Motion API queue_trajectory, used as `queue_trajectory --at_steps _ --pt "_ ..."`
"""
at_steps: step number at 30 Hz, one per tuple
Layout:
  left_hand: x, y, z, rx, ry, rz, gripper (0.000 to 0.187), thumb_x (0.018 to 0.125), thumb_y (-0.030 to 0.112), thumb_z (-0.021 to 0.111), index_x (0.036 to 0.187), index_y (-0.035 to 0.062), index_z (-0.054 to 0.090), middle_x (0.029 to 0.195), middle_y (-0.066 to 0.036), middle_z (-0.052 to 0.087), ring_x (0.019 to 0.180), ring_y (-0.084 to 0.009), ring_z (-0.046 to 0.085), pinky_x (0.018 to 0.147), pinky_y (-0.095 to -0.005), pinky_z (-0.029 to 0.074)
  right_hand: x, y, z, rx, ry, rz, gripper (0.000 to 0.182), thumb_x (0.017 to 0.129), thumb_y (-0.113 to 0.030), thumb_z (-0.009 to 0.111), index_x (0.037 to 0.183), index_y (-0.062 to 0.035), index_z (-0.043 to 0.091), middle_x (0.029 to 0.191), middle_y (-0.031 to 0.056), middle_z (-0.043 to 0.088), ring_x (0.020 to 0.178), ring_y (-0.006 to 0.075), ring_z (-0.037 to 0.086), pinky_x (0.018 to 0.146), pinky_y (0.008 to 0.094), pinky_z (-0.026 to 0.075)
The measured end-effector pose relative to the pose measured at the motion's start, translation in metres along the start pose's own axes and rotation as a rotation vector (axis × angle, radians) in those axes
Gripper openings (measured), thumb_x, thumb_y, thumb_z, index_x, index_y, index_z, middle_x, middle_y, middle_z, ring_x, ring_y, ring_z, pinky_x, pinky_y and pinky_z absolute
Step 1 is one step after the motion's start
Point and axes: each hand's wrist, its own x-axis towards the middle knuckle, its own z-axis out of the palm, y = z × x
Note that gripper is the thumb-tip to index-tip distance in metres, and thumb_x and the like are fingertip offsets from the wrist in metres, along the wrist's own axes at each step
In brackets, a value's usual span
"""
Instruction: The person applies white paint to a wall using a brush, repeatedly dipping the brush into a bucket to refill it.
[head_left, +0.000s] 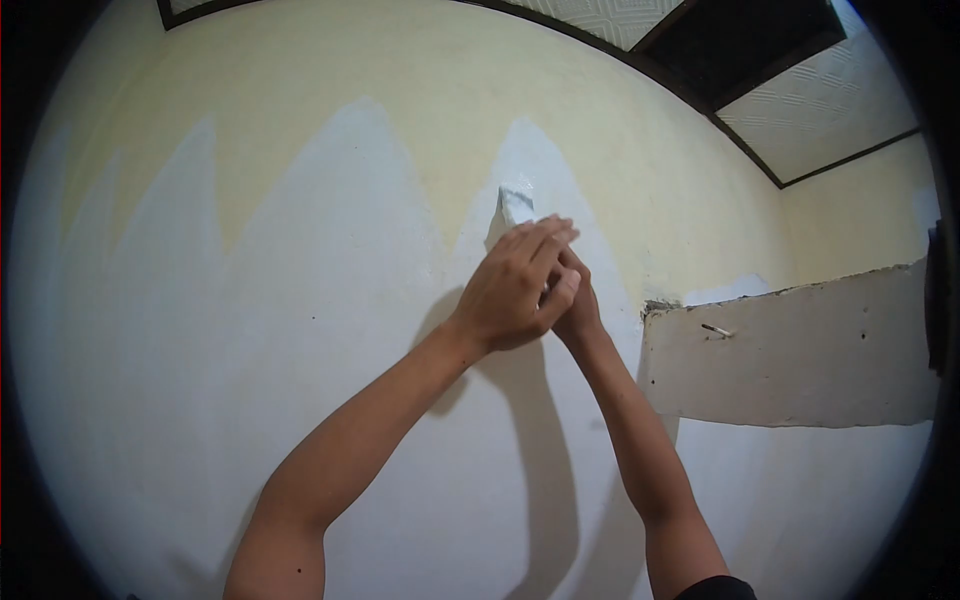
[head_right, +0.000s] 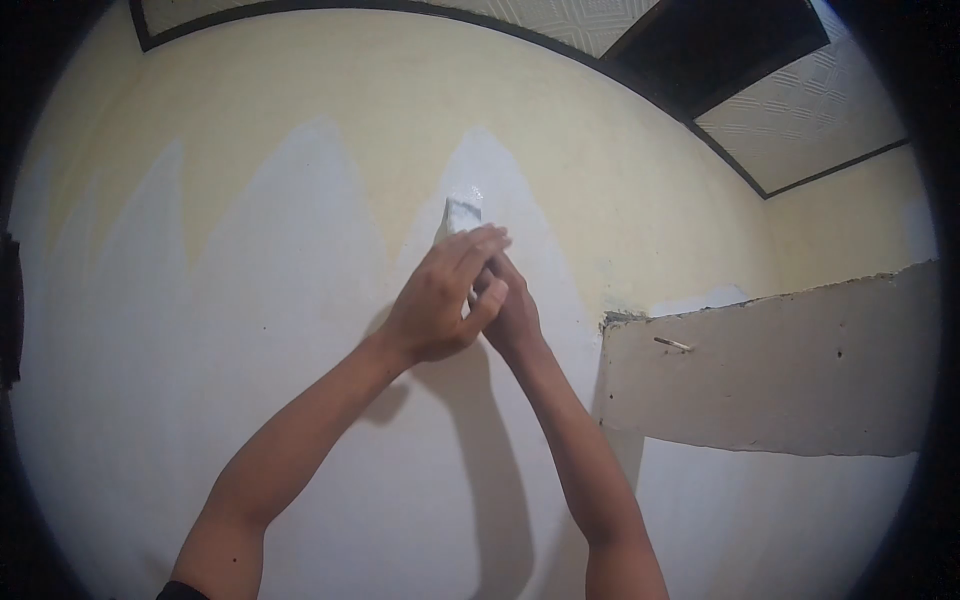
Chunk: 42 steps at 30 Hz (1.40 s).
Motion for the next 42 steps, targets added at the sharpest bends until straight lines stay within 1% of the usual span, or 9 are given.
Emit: queue_trajectory --at_steps 5,9,10,17,25,27,31,34,42 --pt "0.000 0.009 0.002 -0.007 0.008 0.053 0.048 0.095 0.024 0.056 0.136 -0.0020 0.055 0.143 -0.021 0.055 0.138 -0.0362 0.048 0.117 -0.0489 0.034 0.014 0.015 -0.007 -0.157 0.123 -0.197 0.033 0.090 -0.003 0.064 0.122 0.0024 0.066 0.125 0.0242 0.064 0.121 0.0399 0.062 0.100 0.0440 0.052" --pt "0.014 0.004 0.004 0.006 0.076 -0.007 0.050 0.097 0.027 0.053 0.137 -0.0015 0.054 0.145 -0.022 0.053 0.139 -0.0381 0.046 0.119 -0.0498 0.031 0.059 0.020 0.011 0.142 0.130 0.115 0.033 0.098 -0.010 0.056 0.128 0.0031 0.061 0.124 0.0235 0.064 0.115 0.0396 0.063 0.095 0.0443 0.052" --pt "0.015 0.004 0.003 -0.010 0.067 -0.024 0.050 0.097 0.028 0.051 0.137 -0.0026 0.053 0.144 -0.022 0.053 0.139 -0.0386 0.045 0.120 -0.0510 0.030 0.063 0.010 0.008 0.036 0.040 0.118 0.037 0.100 -0.017 0.054 0.131 0.0019 0.057 0.128 0.0226 0.062 0.112 0.0388 0.062 0.093 0.0443 0.052" --pt "0.002 0.022 -0.007 0.017 0.010 0.031 0.050 0.096 0.026 0.052 0.136 -0.0035 0.055 0.143 -0.022 0.055 0.139 -0.0375 0.046 0.120 -0.0515 0.030 0.025 0.019 0.028 -0.161 0.001 -0.068 0.036 0.094 -0.018 0.060 0.127 -0.0025 0.061 0.131 0.0197 0.059 0.110 0.0374 0.062 0.089 0.0455 0.053" --pt "-0.007 0.048 -0.025 -0.078 -0.007 0.032 0.047 0.092 0.021 0.055 0.131 -0.0029 0.058 0.139 -0.020 0.059 0.139 -0.0370 0.049 0.119 -0.0530 0.031 -0.037 -0.048 -0.010 0.126 -0.192 0.074 0.030 0.090 -0.013 0.064 0.118 -0.0012 0.065 0.126 0.0188 0.059 0.109 0.0349 0.064 0.081 0.0434 0.056" --pt "-0.007 0.050 -0.025 -0.071 0.010 0.043 0.046 0.092 0.022 0.056 0.131 -0.0027 0.058 0.138 -0.020 0.059 0.138 -0.0368 0.050 0.119 -0.0530 0.032 -0.026 -0.035 -0.014 0.078 -0.208 0.177 0.035 0.091 -0.014 0.062 0.124 -0.0018 0.063 0.129 0.0190 0.059 0.111 0.0355 0.063 0.085 0.0441 0.055" --pt "-0.006 0.049 -0.020 -0.045 0.047 0.066 0.045 0.093 0.023 0.056 0.130 -0.0021 0.059 0.138 -0.019 0.058 0.137 -0.0363 0.051 0.118 -0.0529 0.032 0.017 -0.014 0.003 0.054 0.057 0.047 0.043 0.095 -0.017 0.059 0.136 -0.0032 0.056 0.134 0.0199 0.057 0.114 0.0361 0.060 0.091 0.0457 0.052" --pt "-0.010 0.051 -0.021 -0.047 0.040 0.063 0.044 0.093 0.023 0.057 0.129 -0.0018 0.060 0.138 -0.019 0.059 0.137 -0.0359 0.051 0.118 -0.0529 0.033 0.021 -0.021 -0.001 0.082 -0.026 0.030 0.048 0.097 -0.021 0.058 0.141 -0.0035 0.051 0.139 0.0209 0.055 0.118 0.0366 0.058 0.095 0.0477 0.050" --pt "-0.042 0.075 -0.042 -0.071 -0.028 0.035 0.043 0.092 0.025 0.058 0.124 -0.0026 0.063 0.134 -0.019 0.061 0.135 -0.0356 0.054 0.116 -0.0531 0.035 -0.075 -0.058 0.002 0.151 -0.238 0.077 0.038 0.088 -0.010 0.065 0.125 -0.0040 0.061 0.122 0.0170 0.064 0.110 0.0362 0.064 0.084 0.0430 0.055"
